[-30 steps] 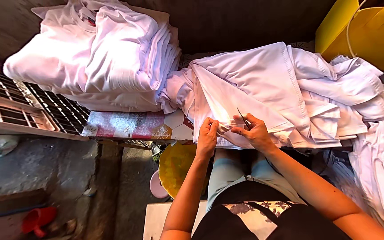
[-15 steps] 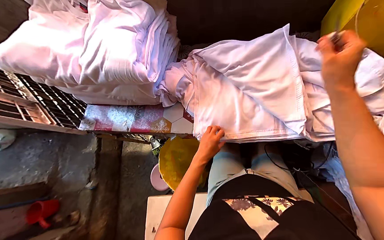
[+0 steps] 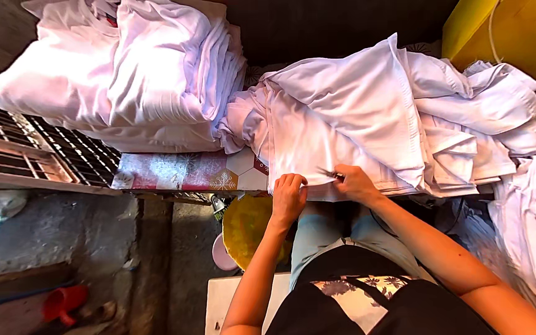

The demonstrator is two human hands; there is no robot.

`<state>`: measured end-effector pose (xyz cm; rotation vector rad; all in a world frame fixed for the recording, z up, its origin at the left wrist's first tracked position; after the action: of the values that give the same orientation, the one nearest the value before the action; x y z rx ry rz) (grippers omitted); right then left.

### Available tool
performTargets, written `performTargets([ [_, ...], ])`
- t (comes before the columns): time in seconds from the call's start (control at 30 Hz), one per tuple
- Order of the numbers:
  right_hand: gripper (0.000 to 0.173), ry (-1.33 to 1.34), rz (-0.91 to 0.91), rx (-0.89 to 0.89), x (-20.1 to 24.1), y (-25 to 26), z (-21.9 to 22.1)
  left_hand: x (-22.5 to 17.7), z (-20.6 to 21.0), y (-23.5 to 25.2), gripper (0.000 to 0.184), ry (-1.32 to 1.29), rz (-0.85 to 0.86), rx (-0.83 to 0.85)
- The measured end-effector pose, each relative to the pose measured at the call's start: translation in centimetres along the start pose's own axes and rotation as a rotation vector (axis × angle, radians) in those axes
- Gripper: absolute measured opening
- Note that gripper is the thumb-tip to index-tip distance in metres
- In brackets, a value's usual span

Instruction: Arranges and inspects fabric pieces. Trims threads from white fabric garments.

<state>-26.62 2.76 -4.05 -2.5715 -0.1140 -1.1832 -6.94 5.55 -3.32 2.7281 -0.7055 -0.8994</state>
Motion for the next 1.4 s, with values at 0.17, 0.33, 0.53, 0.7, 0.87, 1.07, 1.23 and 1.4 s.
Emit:
performTargets([
  [0.17, 0.016, 0.326, -0.088, 0.253, 0.7, 1.4, -8.6, 3.4, -1.5, -0.4, 0.032, -0.433, -0.388, -0.236],
  [0.33, 0.022, 0.342, 0.237, -0.142, -1.2, 4.6, -13.5, 1.4, -1.9, 1.6, 0.021, -1.151, -0.663, -0.314],
  [0.53, 0.014, 0.186, -0.235, -0.38, 4.1, -0.2, -6.0, -0.3, -1.9, 1.9, 0.017, -1.046, -0.635, -0.333],
  [0.7, 0.017, 0.113, -0.348, -0.306, 6.1, -0.6, -0.2, -2.0, -1.9, 2.0, 0.02, -1.008, -0.539, -0.271],
  [0.87, 0.016, 0.516, -0.045, -0.082, 4.8, 1.0, -0.6, -1.7, -0.6, 1.4, 0.023, -0.904, -0.478, -0.214],
  [1.07, 0.015, 0.398, 0.024, -0.179, 3.7, 1.7, -3.1, -1.1, -0.5, 0.8, 0.017, -0.971, -0.576, -0.295],
  [1.23, 0.012, 0.262, -0.07, -0.122, 5.0, -0.4, -1.1, -1.7, -0.8, 1.2, 0.019, -0.911, -0.498, -0.277],
  [1.4, 0.01, 0.33, -0.126, -0.241, 4.0, -0.3, -2.1, -1.8, -1.0, 1.3, 0.019, -0.884, -0.517, -0.275],
])
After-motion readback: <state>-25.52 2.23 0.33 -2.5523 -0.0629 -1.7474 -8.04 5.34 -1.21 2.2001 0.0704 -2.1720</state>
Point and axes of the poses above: each hand's wrist, its own y-axis towards the middle knuckle, its own z-axis out of the palm, x = y × z, the point moved 5 cm from there along y, towards the middle knuckle, and after that the axes turned 10 degrees about z, right-handed, at the moved point
